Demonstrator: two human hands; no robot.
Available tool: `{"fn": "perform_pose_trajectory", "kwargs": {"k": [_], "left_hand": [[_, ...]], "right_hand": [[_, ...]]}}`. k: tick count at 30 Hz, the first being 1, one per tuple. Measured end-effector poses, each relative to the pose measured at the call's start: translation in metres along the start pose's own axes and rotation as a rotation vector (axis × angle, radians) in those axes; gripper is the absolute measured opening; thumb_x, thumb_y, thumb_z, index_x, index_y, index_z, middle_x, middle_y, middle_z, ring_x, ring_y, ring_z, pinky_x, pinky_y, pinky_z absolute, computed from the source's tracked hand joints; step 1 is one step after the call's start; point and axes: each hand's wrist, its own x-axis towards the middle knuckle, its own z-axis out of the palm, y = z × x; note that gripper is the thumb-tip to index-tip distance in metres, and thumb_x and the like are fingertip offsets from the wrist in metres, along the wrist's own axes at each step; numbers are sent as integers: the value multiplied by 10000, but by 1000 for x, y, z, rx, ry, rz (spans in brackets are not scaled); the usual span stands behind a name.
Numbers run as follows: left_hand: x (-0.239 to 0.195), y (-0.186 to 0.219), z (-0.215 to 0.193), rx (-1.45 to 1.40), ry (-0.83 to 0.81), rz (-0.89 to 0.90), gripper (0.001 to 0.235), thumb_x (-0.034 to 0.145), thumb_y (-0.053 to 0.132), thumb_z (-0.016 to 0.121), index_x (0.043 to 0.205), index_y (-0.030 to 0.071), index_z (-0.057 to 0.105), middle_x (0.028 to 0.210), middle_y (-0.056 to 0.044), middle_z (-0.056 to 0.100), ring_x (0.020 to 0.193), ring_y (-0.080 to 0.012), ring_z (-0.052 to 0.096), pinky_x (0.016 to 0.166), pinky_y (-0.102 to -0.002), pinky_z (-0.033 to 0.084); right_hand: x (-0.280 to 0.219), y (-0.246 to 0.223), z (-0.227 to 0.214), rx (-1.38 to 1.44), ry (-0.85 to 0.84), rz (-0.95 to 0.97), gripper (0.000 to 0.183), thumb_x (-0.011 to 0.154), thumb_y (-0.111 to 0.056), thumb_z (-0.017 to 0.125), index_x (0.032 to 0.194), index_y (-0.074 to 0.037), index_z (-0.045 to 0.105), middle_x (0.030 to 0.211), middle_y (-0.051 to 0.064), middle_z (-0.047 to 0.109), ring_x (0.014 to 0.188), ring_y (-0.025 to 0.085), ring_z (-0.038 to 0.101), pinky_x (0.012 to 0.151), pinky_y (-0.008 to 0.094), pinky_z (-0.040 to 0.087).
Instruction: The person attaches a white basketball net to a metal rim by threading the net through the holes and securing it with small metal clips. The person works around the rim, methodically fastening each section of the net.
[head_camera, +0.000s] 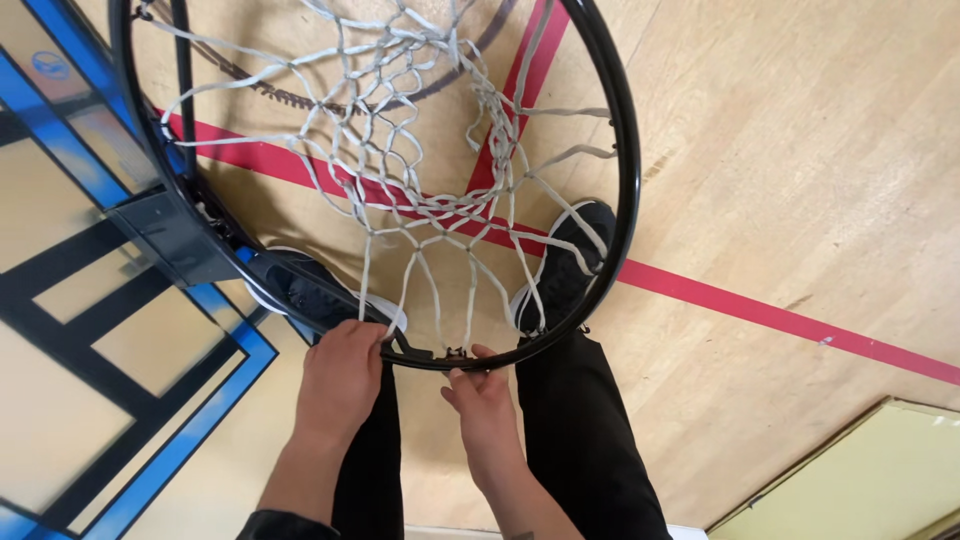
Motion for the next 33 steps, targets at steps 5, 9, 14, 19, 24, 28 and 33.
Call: {"fn": "perform_pose_trajectory", "kwargs": {"k": [5,9,14,19,24,28,33], "left_hand": [[1,-19,22,82,25,-10,322,964,195,539,1259,251,656,1120,3,661,1127,-279,608,1006,-469,420],[0,-26,28,71,-23,-42,376,985,201,542,1349,237,631,1301,23,673,1273,-223,574,1167,-444,312],[0,-29,27,51,7,43,316,974,145,511,1201,222,717,1216,16,686,1208,-241,605,1084,-457,359],[1,-23,22,40,-14,45,305,973,144,565,1194,230,756,1181,47,677,1170,-214,616,1137,-461,329],[4,-32,39,100,140,142,327,953,145,581,1149,310,783,1048,69,646,1049,-220,617,1119,-475,308],[9,-37,52,126,244,219,331,876,142,627,1131,294,771,1049,29,641,991,-250,633,1124,-508,305],[11,-33,44,107,205,218,204,970,114,557,1093,224,679,1004,-13,659,877,-266,663,1149,-519,323]], "right_hand": [[3,4,8,56,27,-8,464,947,-111,614,1400,-116,512,1192,74,634,1166,157,607,1039,404,545],[-8,-8,13,2,42,22,380,948,-142,603,1317,-111,520,1245,83,637,1178,178,618,1034,407,542],[-2,1,14,-3,60,-31,323,957,-109,595,1269,-110,512,1236,103,703,1167,209,677,978,406,548],[-3,0,20,4,82,-30,331,962,-108,595,1278,-102,497,1233,132,733,1190,204,679,968,407,569],[-1,6,24,37,118,-93,389,956,-58,592,1321,-109,469,1199,175,726,1076,291,722,888,417,590],[19,32,14,27,89,-241,467,956,-31,576,1379,-140,409,1196,164,658,990,304,746,750,395,609],[-17,18,32,-455,-14,-4,310,976,-248,571,1225,-67,607,1297,91,748,1039,246,773,832,349,587]]}}
